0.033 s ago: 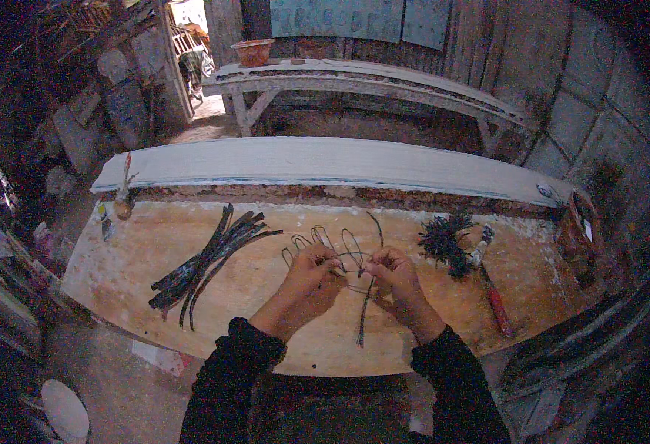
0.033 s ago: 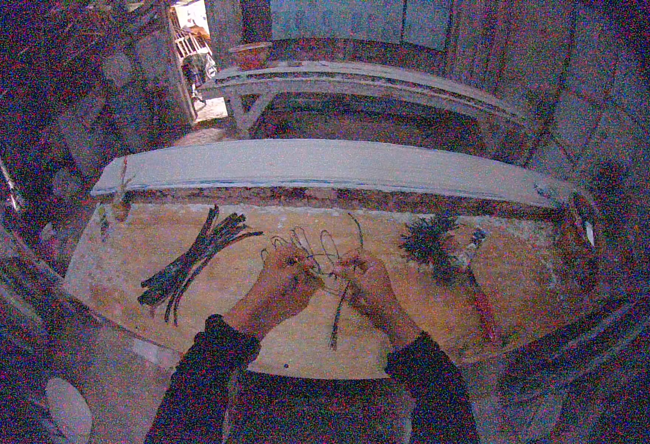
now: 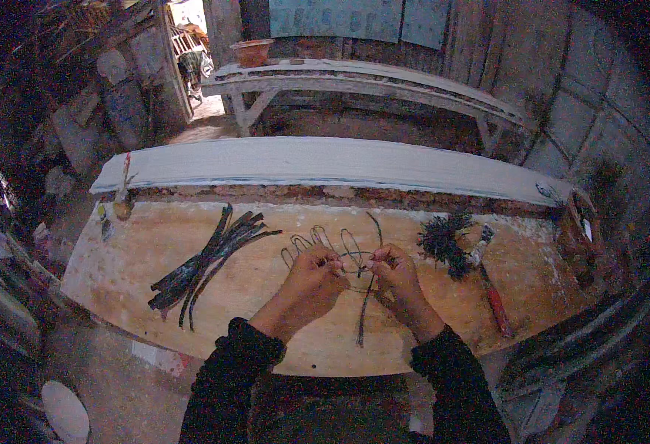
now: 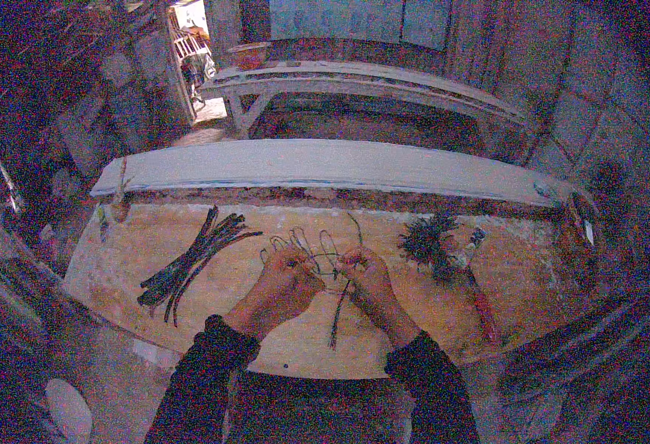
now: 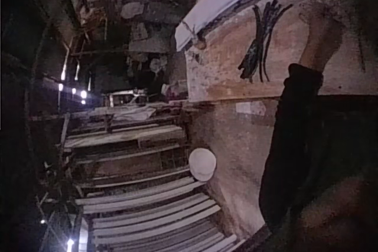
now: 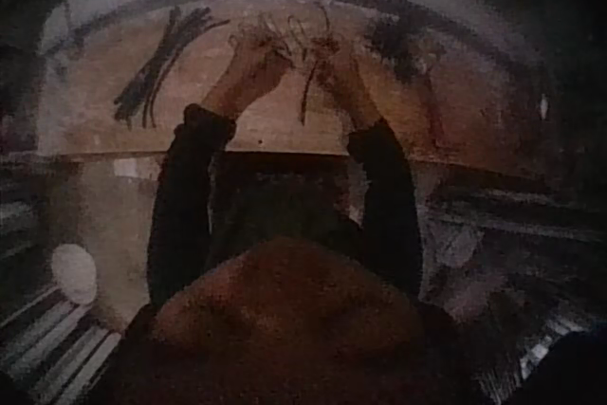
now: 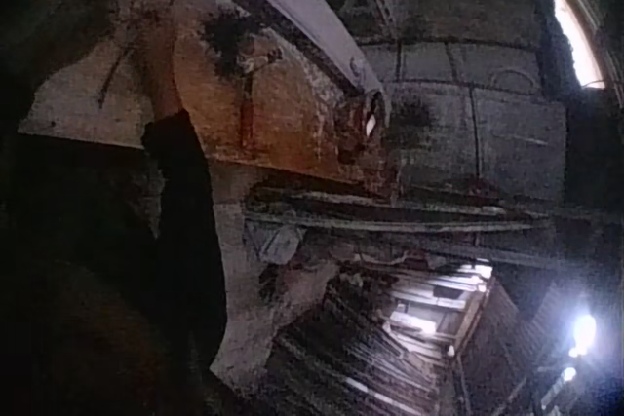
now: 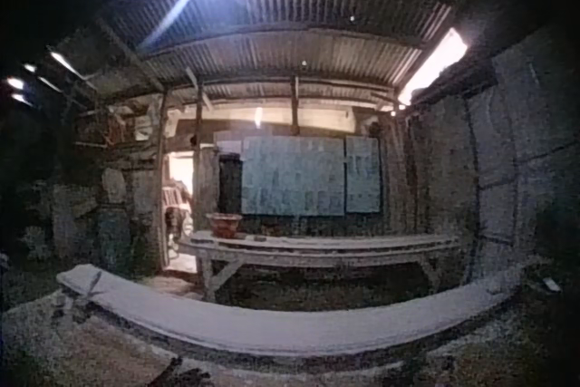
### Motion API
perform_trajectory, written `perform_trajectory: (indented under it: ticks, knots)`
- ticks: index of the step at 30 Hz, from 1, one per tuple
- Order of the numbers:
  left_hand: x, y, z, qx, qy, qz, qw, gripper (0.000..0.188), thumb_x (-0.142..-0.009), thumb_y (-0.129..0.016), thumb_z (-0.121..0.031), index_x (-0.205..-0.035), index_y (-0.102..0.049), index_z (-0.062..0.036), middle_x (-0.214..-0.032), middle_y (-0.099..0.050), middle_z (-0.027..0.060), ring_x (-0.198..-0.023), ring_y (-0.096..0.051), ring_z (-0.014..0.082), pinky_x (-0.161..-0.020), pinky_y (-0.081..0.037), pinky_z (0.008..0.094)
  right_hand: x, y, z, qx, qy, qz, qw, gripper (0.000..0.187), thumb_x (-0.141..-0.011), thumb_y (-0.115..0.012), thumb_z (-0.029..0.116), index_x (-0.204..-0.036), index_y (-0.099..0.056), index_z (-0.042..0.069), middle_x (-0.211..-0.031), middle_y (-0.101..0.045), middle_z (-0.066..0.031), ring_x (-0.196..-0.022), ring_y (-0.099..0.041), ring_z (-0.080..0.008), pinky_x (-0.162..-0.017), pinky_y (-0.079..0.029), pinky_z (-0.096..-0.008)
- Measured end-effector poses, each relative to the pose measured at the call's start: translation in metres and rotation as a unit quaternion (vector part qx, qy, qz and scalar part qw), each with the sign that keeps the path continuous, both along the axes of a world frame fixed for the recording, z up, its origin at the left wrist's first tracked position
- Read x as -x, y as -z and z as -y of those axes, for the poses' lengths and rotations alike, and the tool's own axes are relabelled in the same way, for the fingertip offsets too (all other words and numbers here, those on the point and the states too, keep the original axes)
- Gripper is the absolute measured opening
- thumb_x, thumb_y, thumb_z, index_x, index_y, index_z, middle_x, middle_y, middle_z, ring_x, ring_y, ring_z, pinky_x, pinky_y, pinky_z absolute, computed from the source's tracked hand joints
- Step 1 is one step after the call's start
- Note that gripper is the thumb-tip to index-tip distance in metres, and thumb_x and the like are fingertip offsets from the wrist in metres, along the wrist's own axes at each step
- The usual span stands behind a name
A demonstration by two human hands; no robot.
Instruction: The person repeatedly picks up thin black strips and interlaces them by hand on a wooden workbench. They form loops and bundles, then place the finished pieces back on the table. The process is continuous and repetitive throughout the clip.
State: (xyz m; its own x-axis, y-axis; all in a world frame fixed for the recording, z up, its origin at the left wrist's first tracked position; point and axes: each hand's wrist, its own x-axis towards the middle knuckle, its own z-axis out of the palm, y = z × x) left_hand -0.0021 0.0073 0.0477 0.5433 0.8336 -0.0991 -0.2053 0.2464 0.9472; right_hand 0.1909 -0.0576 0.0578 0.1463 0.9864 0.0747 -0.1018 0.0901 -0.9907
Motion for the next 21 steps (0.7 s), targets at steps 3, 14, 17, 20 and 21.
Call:
perform_trajectory:
  ticks: [3,14,17,20,21]
  knots:
    - [-0.005,-0.029,0.031,0.093,0.085,0.088,0.988,0.005,-0.093,-0.06,-0.01,-0.092,-0.057,-0.0055,-0.08,-0.058,0.0033,-0.072,-0.061,0.0137,-0.062,-0.052,0.0292,-0.001,0.008,-0.008,-0.008,0.082,0.05,0.995,0.013,-0.083,-0.068,0.007,-0.088,-0.056,0.007,-0.087,-0.056,0.001,-0.079,-0.055,-0.0096,-0.068,-0.045,-0.026]
    - [-0.026,-0.008,0.064,0.178,0.3,0.242,0.905,0.008,-0.093,-0.062,-0.012,-0.09,-0.057,-0.0062,-0.082,-0.056,0.0009,-0.076,-0.058,0.0143,-0.073,-0.05,0.0335,0.001,0.02,-0.02,-0.082,0.153,0.162,0.972,0.012,-0.089,-0.067,0.016,-0.097,-0.065,0.008,-0.087,-0.054,0.0003,-0.083,-0.052,-0.0115,-0.071,-0.043,-0.0277]
    - [-0.025,-0.008,0.053,0.024,0.262,0.098,0.96,0.01,-0.091,-0.065,-0.014,-0.089,-0.059,-0.0063,-0.084,-0.059,0.002,-0.076,-0.059,0.0157,-0.072,-0.051,0.0339,-0.007,0.032,-0.026,-0.087,0.164,0.146,0.972,0.014,-0.088,-0.068,0.018,-0.098,-0.066,0.008,-0.09,-0.056,-0.0002,-0.083,-0.053,-0.0116,-0.065,-0.045,-0.0271]
    - [-0.022,0.005,0.029,-0.242,0.118,0.002,0.963,0.009,-0.09,-0.066,-0.014,-0.087,-0.062,-0.0065,-0.082,-0.06,0.003,-0.077,-0.062,0.0167,-0.068,-0.051,0.0327,-0.009,0.02,-0.022,0.008,0.163,0.14,0.977,0.015,-0.087,-0.069,0.019,-0.095,-0.066,0.006,-0.092,-0.057,-0.0013,-0.082,-0.055,-0.0125,-0.059,-0.046,-0.0262]
    - [-0.019,-0.006,0.028,-0.245,0.068,0.016,0.967,0.009,-0.09,-0.066,-0.014,-0.087,-0.062,-0.0066,-0.079,-0.061,0.0034,-0.076,-0.063,0.0171,-0.066,-0.052,0.032,-0.009,0.01,-0.019,0.031,0.175,0.147,0.973,0.016,-0.086,-0.07,0.019,-0.094,-0.065,0.006,-0.091,-0.057,-0.0016,-0.08,-0.055,-0.0131,-0.057,-0.046,-0.0258]
